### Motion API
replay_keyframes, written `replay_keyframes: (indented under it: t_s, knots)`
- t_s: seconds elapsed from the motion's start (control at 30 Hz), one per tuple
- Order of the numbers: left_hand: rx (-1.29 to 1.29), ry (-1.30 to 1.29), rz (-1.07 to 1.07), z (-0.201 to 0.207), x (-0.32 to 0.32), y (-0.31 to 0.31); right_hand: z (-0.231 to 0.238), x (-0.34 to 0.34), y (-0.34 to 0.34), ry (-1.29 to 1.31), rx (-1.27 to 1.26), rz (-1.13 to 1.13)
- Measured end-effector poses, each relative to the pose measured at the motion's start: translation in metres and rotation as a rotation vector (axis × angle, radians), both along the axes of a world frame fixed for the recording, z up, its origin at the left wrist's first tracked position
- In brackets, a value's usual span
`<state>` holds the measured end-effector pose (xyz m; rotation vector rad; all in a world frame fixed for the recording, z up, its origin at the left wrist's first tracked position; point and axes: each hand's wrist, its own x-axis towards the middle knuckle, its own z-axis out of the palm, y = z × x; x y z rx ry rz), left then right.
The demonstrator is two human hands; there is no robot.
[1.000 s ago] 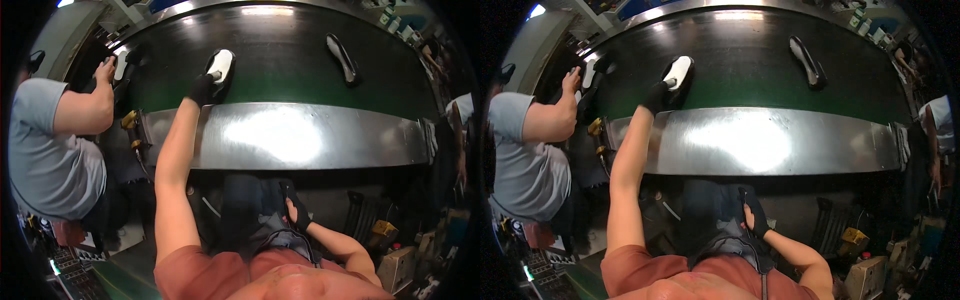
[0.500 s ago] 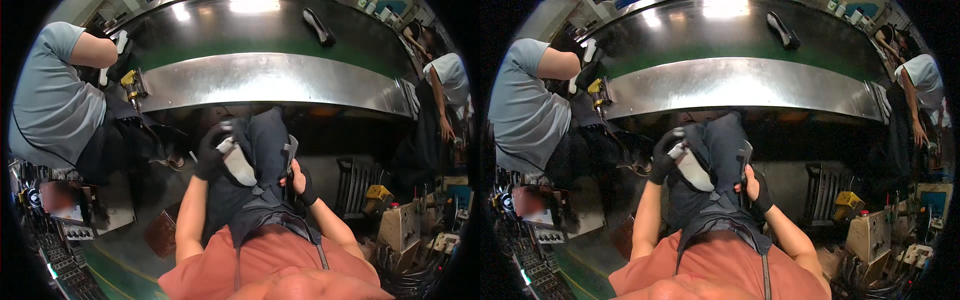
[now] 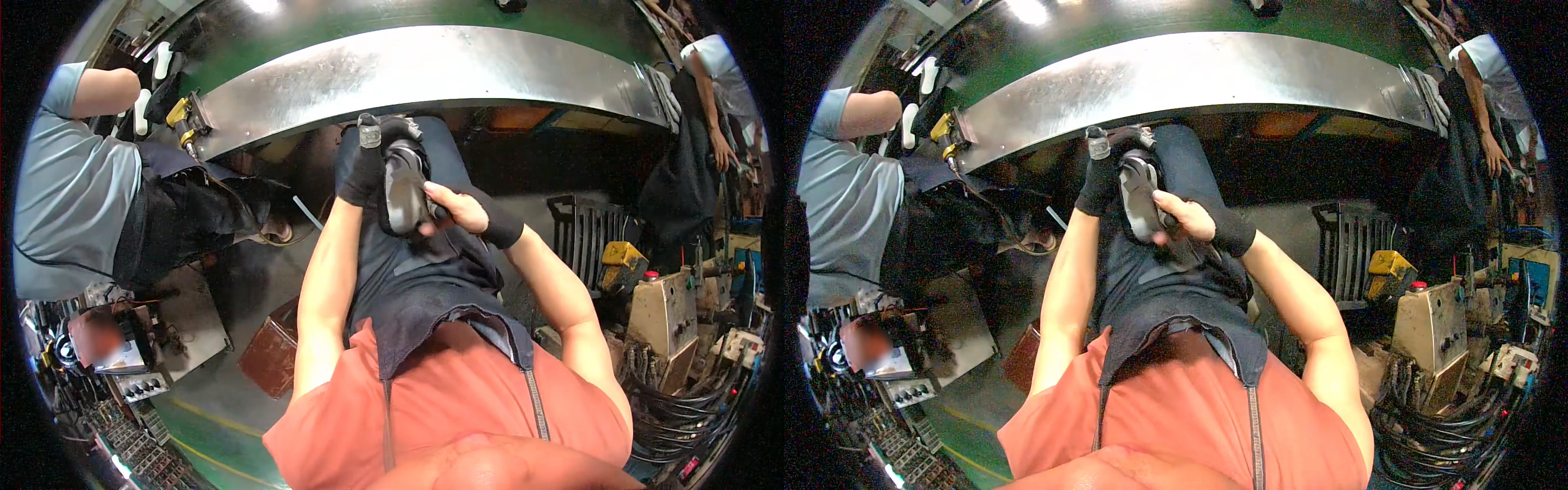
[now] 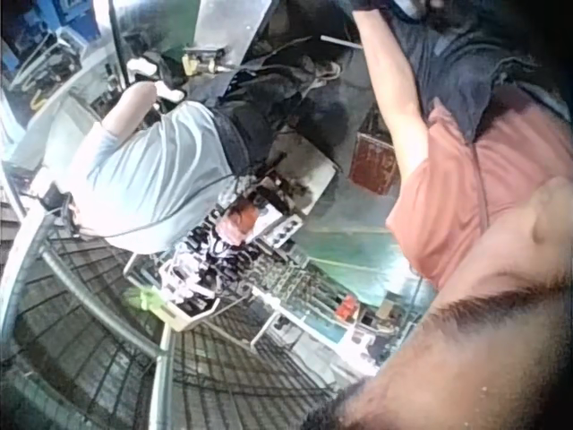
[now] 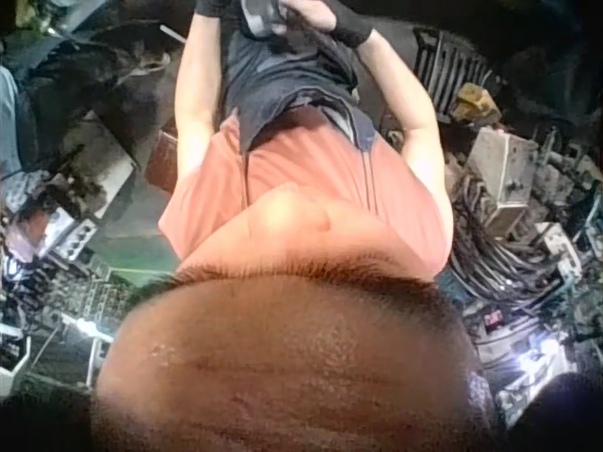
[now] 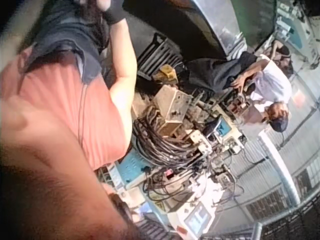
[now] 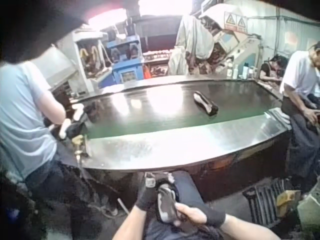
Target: The person sits on the floor and uses a metal scraper to clean the white midsole of a black sneaker. They repeatedly scrape the surface and periodically wipe the shoe with a white cloth. The person places the shoe on a nearby table and retrieves it multiple times during the process.
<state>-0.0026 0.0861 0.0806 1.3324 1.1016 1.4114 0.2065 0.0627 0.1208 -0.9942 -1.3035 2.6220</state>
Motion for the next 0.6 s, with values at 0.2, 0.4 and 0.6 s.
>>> replay_keyframes:
  t_s: [0.2,0.4,0.6]
  knots:
    - [0.017,-0.179,-0.034,-0.011,0.001,-0.001,-0.068,-0.043,-0.042,-0.168,0.942,-0.407]
    - [0.019,0.057,-0.081,0.055,0.014,-0.09,-0.025,-0.006,-0.073,-0.009,1.122,0.02]
    - [-0.194,0.36,0.049,0.022,0.033,-0.184,-0.075,0.048,-0.113,0.029,1.381,0.326]
